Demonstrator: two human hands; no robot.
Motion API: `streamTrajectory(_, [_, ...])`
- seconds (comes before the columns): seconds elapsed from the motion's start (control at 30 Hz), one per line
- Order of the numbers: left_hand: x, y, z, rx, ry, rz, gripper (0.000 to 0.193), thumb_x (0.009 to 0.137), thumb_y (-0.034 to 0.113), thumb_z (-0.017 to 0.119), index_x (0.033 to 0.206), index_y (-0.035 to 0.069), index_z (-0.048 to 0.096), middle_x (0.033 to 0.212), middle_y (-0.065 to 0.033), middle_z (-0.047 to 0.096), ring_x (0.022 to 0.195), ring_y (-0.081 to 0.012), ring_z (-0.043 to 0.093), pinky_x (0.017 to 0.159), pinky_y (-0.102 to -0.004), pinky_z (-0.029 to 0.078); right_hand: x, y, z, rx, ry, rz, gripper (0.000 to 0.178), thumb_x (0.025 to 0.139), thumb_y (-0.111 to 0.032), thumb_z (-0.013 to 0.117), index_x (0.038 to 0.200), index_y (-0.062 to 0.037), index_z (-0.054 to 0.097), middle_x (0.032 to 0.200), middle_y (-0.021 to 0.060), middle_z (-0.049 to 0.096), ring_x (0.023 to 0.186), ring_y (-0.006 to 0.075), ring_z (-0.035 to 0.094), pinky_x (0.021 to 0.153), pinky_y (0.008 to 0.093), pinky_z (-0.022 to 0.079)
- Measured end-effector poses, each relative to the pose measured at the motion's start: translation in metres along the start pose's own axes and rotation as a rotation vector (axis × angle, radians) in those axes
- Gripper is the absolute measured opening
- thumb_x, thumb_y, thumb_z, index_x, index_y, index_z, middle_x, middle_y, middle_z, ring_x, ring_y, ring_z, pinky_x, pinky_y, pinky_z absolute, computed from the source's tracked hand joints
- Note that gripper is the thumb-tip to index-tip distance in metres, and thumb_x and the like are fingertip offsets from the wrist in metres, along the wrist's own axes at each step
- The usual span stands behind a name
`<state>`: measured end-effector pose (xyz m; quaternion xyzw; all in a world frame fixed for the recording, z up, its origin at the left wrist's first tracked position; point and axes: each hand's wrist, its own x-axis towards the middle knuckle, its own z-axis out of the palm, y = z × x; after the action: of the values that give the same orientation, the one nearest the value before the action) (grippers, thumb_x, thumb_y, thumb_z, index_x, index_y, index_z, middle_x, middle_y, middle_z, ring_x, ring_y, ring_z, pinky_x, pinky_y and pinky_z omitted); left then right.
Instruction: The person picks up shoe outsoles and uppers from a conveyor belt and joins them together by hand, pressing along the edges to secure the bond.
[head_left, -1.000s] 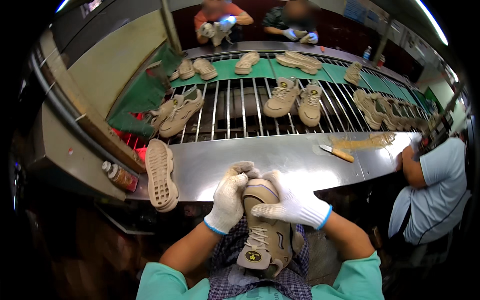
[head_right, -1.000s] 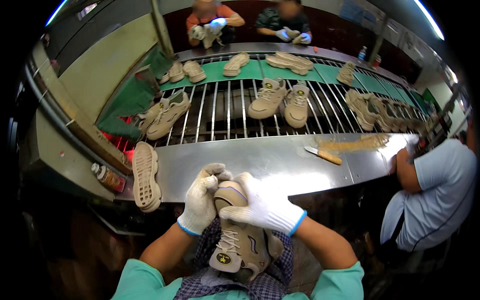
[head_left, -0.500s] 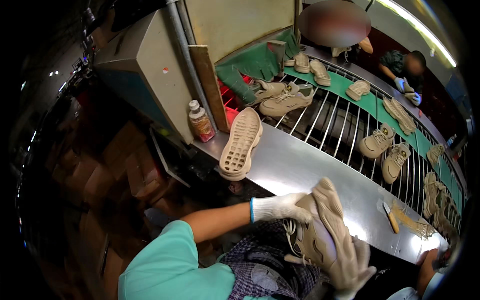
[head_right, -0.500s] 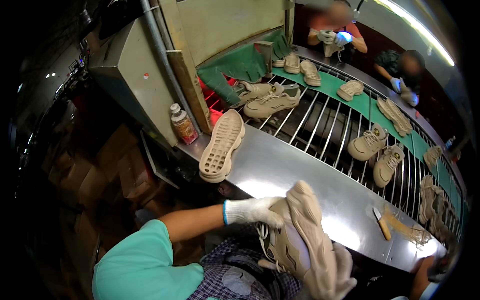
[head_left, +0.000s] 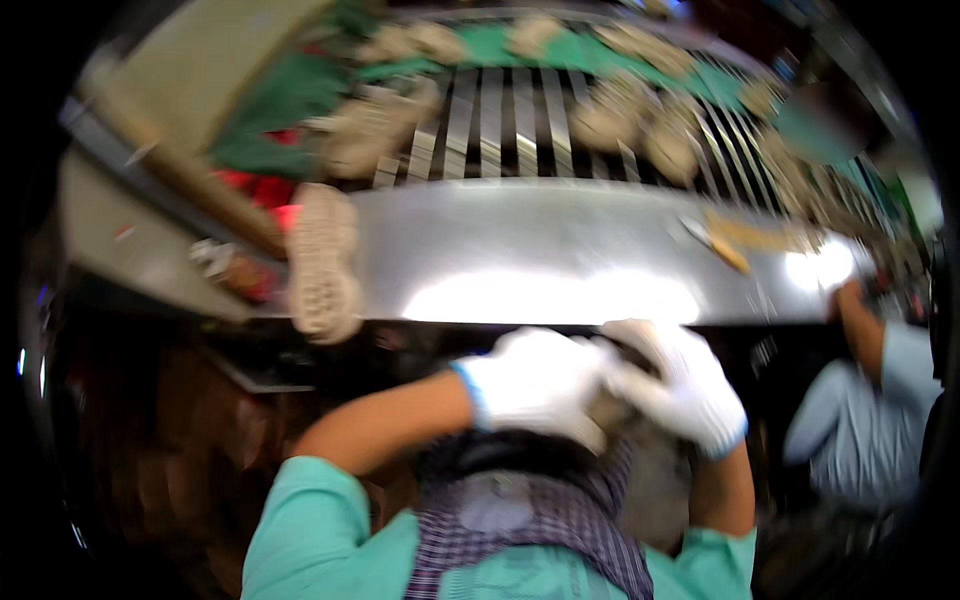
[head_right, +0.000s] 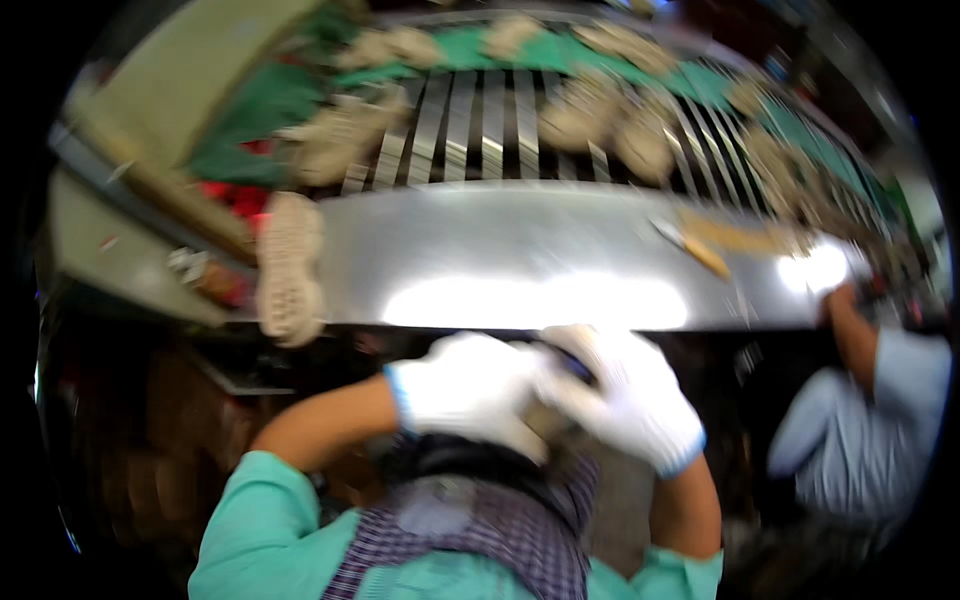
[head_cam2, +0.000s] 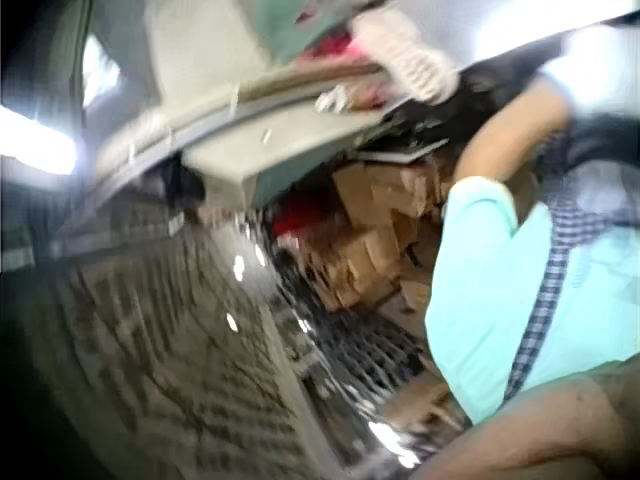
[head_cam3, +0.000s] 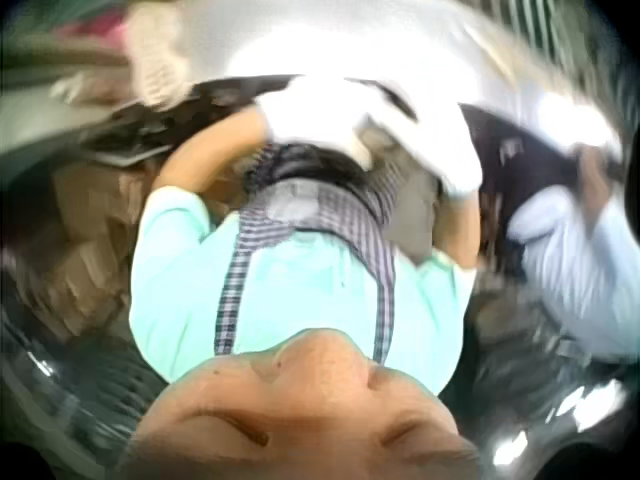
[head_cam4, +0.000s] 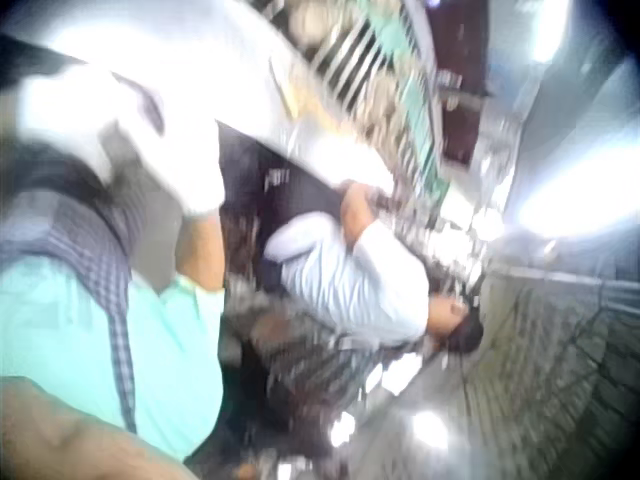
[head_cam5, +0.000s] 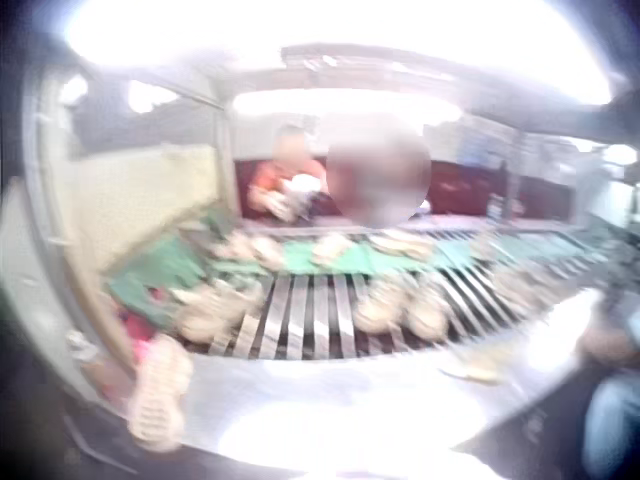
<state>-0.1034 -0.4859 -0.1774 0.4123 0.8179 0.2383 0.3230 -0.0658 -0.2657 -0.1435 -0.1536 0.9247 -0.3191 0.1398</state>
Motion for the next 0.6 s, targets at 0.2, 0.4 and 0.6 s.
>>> streamTrajectory(0.2, [-0.029, -0.023, 0.018, -0.116, 0.116, -0.254, 0.105, 0.069, 0.062, 0.092, 0.147, 0.005, 0.053, 0.125, -0.0258, 0.072, 0.112, -0.0413, 0.074, 0.100, -0.0450, 0.060, -0.076, 0.153, 0.059, 0.749, 0.079, 0.302, 0.055, 0.091, -0.006, 0.053, 0.145, 0.0016, 0.064, 0.148, 0.0162, 0.065, 0.134, 0.0275, 0.062, 0.116, 0.0371, 0.048])
streamTrajectory(0.4, [-0.043, -0.049, 0.008, -0.142, 0.027, -0.249, 0.108, 0.064, 0.053, 0.097, 0.149, 0.006, 0.051, 0.131, -0.0227, 0.070, 0.118, -0.0400, 0.072, 0.103, -0.0455, 0.058, -0.093, 0.138, 0.192, 1.278, 0.452, 0.356, 0.072, 0.087, -0.009, 0.053, 0.157, 0.0082, 0.049, 0.164, 0.0225, 0.048, 0.153, 0.0315, 0.045, 0.127, 0.0390, 0.034])
streamTrajectory(0.6, [-0.001, -0.044, -0.038, 0.181, -0.151, 0.043, 0.092, 0.066, 0.030, 0.096, 0.148, 0.015, 0.056, 0.136, -0.0151, 0.070, 0.125, -0.0364, 0.068, 0.106, -0.0440, 0.056, -0.093, 0.067, 0.068, 0.585, 0.119, -0.275, 0.041, 0.083, -0.026, 0.085, 0.114, -0.0018, 0.072, 0.146, 0.0214, 0.062, 0.141, 0.0389, 0.057, 0.122, 0.0530, 0.043])
